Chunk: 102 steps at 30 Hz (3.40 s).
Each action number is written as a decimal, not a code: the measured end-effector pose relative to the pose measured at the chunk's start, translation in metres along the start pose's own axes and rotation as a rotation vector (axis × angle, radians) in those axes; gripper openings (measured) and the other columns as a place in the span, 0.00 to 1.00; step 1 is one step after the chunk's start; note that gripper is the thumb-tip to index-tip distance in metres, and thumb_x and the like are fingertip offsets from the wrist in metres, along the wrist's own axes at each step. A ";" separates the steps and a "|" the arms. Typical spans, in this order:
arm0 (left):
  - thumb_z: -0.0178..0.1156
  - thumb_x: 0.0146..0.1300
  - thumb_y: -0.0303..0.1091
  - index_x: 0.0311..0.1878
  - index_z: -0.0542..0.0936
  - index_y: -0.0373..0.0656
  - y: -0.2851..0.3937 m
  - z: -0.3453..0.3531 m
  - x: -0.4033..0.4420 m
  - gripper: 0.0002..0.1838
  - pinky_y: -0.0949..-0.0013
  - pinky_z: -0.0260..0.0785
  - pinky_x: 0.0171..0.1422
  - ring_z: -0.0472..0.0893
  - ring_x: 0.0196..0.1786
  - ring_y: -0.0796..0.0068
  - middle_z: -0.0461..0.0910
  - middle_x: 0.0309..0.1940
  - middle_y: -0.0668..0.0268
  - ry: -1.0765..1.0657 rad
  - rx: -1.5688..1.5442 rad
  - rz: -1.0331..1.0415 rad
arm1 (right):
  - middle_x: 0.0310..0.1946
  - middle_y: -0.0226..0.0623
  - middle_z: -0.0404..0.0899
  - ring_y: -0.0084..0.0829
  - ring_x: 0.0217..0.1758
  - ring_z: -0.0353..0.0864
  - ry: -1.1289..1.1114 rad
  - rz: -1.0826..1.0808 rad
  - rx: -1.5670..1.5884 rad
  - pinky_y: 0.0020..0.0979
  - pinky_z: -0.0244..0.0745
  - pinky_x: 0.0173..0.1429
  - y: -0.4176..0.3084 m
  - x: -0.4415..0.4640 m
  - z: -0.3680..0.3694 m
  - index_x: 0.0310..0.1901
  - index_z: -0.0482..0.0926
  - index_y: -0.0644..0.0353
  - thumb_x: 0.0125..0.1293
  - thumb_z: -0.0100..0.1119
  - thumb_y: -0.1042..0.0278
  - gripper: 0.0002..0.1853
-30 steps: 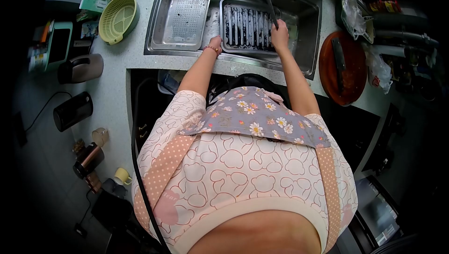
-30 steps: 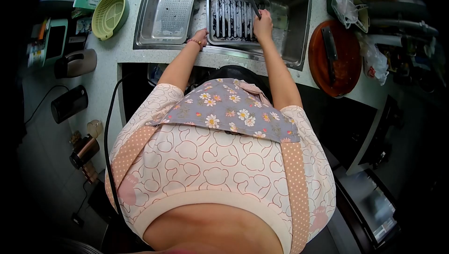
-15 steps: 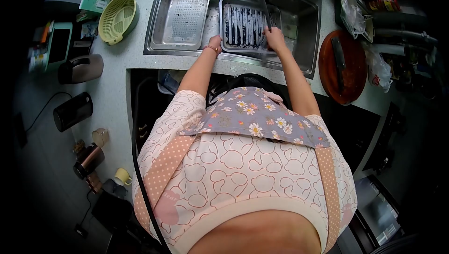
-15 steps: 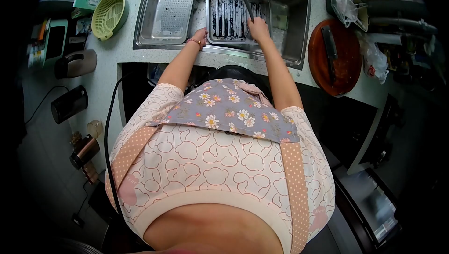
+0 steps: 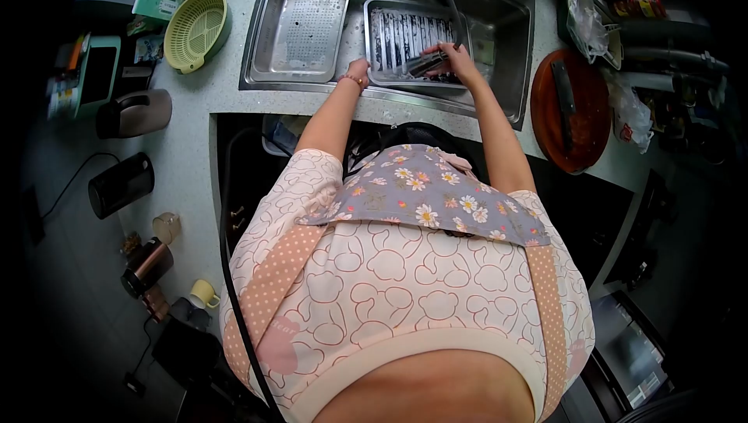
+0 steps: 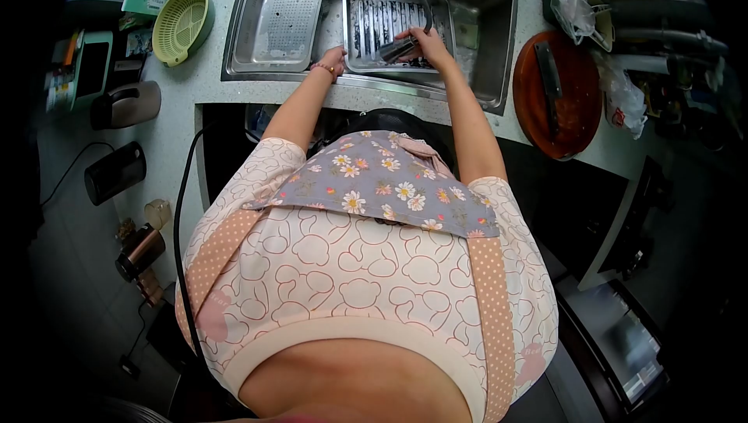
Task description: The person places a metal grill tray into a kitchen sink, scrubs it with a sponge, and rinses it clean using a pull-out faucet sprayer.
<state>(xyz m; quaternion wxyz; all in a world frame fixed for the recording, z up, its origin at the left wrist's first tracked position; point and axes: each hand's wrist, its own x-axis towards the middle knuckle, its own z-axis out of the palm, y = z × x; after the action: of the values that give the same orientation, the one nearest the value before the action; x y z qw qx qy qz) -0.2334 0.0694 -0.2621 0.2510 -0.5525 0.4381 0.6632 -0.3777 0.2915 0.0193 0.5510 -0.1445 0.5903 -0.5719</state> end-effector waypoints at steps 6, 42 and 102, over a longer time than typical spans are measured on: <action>0.46 0.60 0.35 0.55 0.74 0.52 -0.004 0.013 -0.052 0.19 0.64 0.62 0.46 0.73 0.42 0.67 0.76 0.44 0.62 0.069 -0.336 0.294 | 0.45 0.56 0.74 0.51 0.48 0.75 0.841 -0.359 -1.024 0.44 0.71 0.48 -0.009 -0.003 0.004 0.42 0.77 0.64 0.64 0.46 0.64 0.14; 0.45 0.62 0.41 0.54 0.72 0.55 0.002 0.018 -0.095 0.18 0.68 0.48 0.59 0.68 0.51 0.72 0.74 0.50 0.65 0.169 -0.278 0.187 | 0.59 0.42 0.63 0.32 0.53 0.73 0.201 -0.398 -0.120 0.29 0.74 0.51 0.022 0.014 0.011 0.45 0.75 0.65 0.66 0.45 0.70 0.11; 0.46 0.61 0.31 0.57 0.71 0.52 0.004 0.013 -0.105 0.20 0.68 0.58 0.43 0.68 0.45 0.69 0.73 0.50 0.61 0.004 -0.525 0.203 | 0.18 0.33 0.71 0.25 0.18 0.73 0.469 -0.092 -0.516 0.28 0.74 0.23 -0.007 -0.012 -0.041 0.33 0.79 0.65 0.62 0.49 0.63 0.14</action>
<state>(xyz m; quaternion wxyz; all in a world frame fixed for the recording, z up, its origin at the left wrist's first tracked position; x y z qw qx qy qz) -0.2158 0.0942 -0.1612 0.0307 -0.5531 0.3052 0.7746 -0.4098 0.3197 0.0198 0.3195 -0.1703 0.8188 -0.4456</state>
